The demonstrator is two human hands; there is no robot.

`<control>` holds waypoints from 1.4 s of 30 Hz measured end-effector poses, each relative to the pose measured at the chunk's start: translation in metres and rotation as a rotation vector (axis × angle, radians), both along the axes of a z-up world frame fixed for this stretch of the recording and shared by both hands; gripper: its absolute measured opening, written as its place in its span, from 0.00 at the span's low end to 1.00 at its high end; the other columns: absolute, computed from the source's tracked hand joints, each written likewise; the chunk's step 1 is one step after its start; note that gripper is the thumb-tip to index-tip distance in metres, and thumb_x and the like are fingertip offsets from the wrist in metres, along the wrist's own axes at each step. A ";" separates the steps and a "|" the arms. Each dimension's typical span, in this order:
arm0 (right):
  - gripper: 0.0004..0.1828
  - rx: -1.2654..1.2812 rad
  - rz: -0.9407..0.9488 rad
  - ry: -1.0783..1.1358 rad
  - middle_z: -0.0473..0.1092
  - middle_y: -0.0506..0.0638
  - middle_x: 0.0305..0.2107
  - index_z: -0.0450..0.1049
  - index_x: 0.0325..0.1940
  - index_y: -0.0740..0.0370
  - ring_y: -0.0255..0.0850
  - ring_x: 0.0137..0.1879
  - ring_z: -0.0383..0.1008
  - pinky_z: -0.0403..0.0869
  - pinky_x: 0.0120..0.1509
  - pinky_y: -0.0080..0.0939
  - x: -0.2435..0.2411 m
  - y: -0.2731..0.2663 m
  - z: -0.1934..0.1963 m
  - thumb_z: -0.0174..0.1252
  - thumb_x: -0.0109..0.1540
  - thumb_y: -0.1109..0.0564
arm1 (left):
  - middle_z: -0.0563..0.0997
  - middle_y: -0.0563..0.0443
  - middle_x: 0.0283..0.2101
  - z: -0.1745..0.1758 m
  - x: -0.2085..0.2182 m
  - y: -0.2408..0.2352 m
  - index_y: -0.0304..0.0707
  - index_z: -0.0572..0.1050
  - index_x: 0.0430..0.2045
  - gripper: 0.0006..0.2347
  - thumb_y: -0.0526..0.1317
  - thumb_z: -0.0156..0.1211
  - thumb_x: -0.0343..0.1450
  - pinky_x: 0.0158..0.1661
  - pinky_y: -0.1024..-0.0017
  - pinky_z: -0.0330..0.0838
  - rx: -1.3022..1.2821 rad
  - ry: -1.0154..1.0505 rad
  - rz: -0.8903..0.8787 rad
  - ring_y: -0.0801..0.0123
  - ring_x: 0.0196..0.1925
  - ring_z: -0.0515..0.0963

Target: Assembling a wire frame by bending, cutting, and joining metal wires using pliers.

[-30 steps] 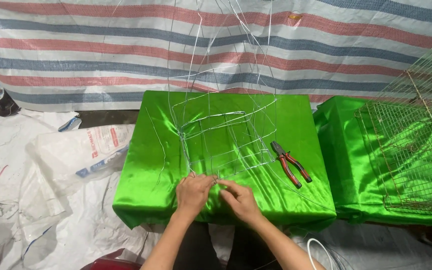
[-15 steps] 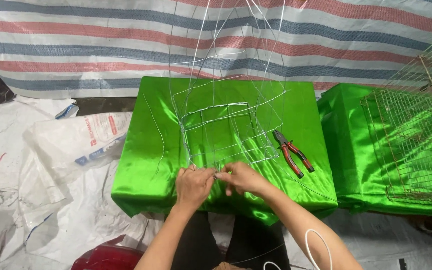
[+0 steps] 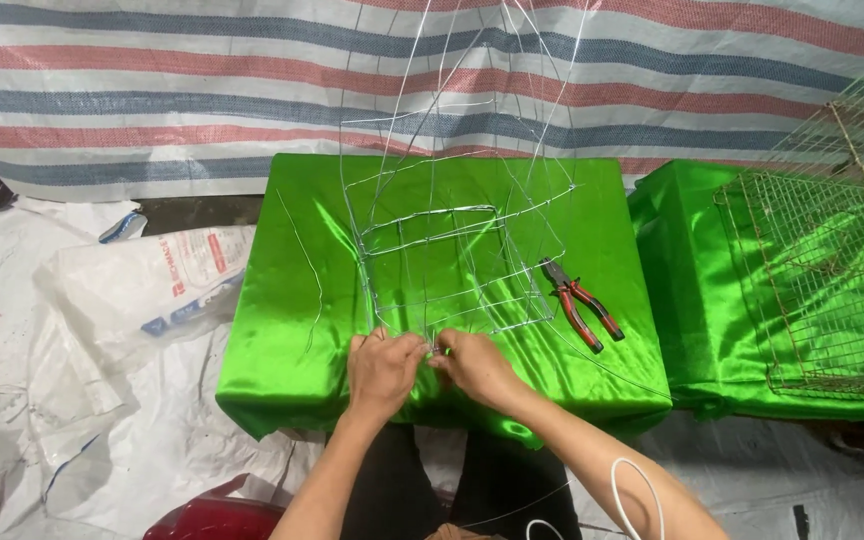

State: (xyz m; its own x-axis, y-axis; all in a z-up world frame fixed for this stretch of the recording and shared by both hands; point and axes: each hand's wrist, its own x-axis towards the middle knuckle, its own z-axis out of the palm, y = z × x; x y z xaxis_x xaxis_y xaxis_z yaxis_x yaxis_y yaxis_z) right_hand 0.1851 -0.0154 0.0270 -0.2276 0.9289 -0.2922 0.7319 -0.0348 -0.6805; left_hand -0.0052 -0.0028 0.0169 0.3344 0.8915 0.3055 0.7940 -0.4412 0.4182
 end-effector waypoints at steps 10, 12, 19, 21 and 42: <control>0.09 0.989 -0.065 -0.470 0.62 0.42 0.13 0.66 0.32 0.43 0.45 0.18 0.70 0.72 0.23 0.41 -0.005 -0.018 -0.032 0.48 0.58 0.60 | 0.69 0.53 0.11 0.011 0.002 0.004 0.55 0.75 0.17 0.15 0.55 0.49 0.73 0.38 0.64 0.65 0.040 -0.137 -0.058 0.58 0.25 0.74; 0.11 1.130 -0.085 -0.462 0.60 0.40 0.16 0.72 0.38 0.42 0.41 0.20 0.69 0.72 0.25 0.38 -0.002 -0.012 -0.041 0.48 0.60 0.60 | 0.69 0.52 0.11 0.015 0.002 0.008 0.56 0.74 0.17 0.16 0.56 0.49 0.73 0.39 0.64 0.66 0.067 -0.145 -0.067 0.58 0.25 0.74; 0.13 1.035 -0.316 -0.111 0.73 0.42 0.20 0.78 0.52 0.46 0.40 0.27 0.77 0.78 0.33 0.40 -0.006 -0.045 -0.014 0.60 0.63 0.51 | 0.76 0.55 0.16 0.037 -0.001 0.004 0.57 0.77 0.24 0.11 0.53 0.53 0.72 0.40 0.63 0.66 0.077 -0.127 -0.083 0.59 0.29 0.77; 0.24 0.736 -0.362 0.297 0.79 0.52 0.35 0.70 0.61 0.61 0.37 0.35 0.82 0.85 0.41 0.30 -0.010 -0.063 -0.004 0.65 0.61 0.63 | 0.74 0.60 0.16 0.046 0.004 -0.001 0.52 0.77 0.26 0.07 0.48 0.58 0.70 0.33 0.65 0.56 0.002 -0.028 -0.131 0.66 0.24 0.66; 0.13 0.225 -0.454 -0.631 0.75 0.52 0.51 0.86 0.41 0.51 0.57 0.52 0.77 0.78 0.52 0.54 0.191 0.008 -0.028 0.71 0.56 0.45 | 0.73 0.58 0.19 -0.003 0.009 0.007 0.50 0.75 0.23 0.12 0.55 0.64 0.66 0.35 0.63 0.66 0.395 -0.159 -0.039 0.62 0.27 0.70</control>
State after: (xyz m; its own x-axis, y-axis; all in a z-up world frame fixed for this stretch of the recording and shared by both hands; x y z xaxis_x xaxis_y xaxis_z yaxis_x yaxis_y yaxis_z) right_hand 0.3764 -0.0072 -0.0012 0.3313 0.9429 -0.0347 0.9278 -0.3323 -0.1696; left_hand 0.0038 0.0039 0.0137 0.2865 0.6832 0.6717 0.7133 -0.6202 0.3265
